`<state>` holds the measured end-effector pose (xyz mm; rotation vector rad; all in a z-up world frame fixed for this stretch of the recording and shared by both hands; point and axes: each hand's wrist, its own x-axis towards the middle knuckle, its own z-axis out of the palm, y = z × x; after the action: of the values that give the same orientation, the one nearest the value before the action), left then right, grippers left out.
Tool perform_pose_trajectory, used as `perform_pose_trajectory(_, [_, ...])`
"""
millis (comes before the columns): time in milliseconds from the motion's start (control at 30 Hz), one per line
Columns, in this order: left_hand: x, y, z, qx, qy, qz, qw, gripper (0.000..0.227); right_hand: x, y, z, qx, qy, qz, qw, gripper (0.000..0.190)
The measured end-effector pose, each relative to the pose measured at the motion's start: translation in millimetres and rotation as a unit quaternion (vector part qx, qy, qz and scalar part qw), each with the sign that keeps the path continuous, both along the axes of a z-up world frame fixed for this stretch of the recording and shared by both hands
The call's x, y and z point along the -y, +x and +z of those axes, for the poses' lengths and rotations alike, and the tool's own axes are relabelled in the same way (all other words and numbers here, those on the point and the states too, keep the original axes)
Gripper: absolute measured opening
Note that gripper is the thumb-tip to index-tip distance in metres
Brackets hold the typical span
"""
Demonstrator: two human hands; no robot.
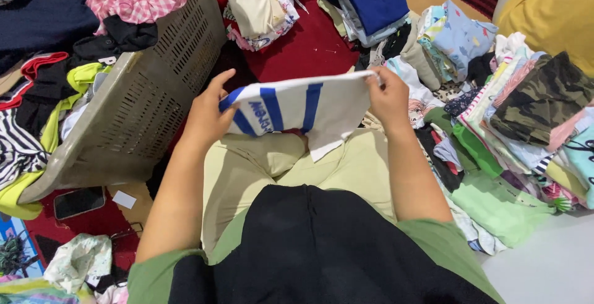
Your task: Folding various laundry items and organizing them into stacks while sitting on the floor.
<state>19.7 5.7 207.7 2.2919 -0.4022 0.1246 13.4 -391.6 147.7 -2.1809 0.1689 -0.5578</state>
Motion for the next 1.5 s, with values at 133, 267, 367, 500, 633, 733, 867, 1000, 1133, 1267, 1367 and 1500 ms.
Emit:
perform_pose_trajectory(133, [-17,54,-47,0.078,0.252,0.021,0.964,0.035,-5,10,21,0.036,0.13,-0.012,0.991,0.015])
perform_pose_trajectory(267, [-28,63,-39,0.262,0.226,0.177,0.922,0.027,-5,-2,51,0.209,0.08,0.011,0.975,0.013])
perform_pose_trajectory(367, [-38,37,-27,0.382,0.173,0.188,0.888,0.031,6,-32,54,0.279,0.051,0.025,0.959,0.01])
perform_pose_trajectory(500, [-67,-10,-60,0.489,0.171,0.098,0.85,0.035,38,-90,24,0.23,-0.033,0.013,0.973,0.012])
perform_pose_trajectory(633, [-86,-80,-131,0.419,0.193,0.094,0.882,0.026,63,-148,-26,0.021,-0.031,0.018,0.999,0.015])
perform_pose_trajectory(733, [-98,-128,-170,0.185,0.302,0.054,0.933,0.051,55,-174,-45,-0.098,-0.026,0.056,0.993,0.016])
perform_pose_trajectory(867, [-100,-146,-165,0.124,0.257,0.128,0.95,0.031,51,-183,-69,-0.247,-0.131,0.138,0.95,0.034])
perform_pose_trajectory(1000, [-108,-138,-147,0.041,0.105,0.155,0.981,0.023,55,-178,-71,-0.196,-0.196,0.145,0.95,0.024])
perform_pose_trajectory(1133, [-122,-138,-136,0.001,-0.071,0.103,0.992,0.021,82,-184,-75,-0.069,-0.122,0.18,0.974,0.012])
perform_pose_trajectory(1267, [-114,-140,-117,-0.072,-0.215,0.078,0.971,0.018,77,-185,-44,-0.106,-0.016,0.187,0.977,0.002])
perform_pose_trajectory(1367, [-102,-133,-120,-0.098,-0.224,0.144,0.959,0.012,80,-173,-71,-0.166,0.021,0.081,0.983,0.007])
perform_pose_trajectory(1500, [-83,-115,-140,-0.14,-0.117,0.279,0.943,0.009,60,-150,-109,-0.242,-0.011,-0.072,0.968,0.021])
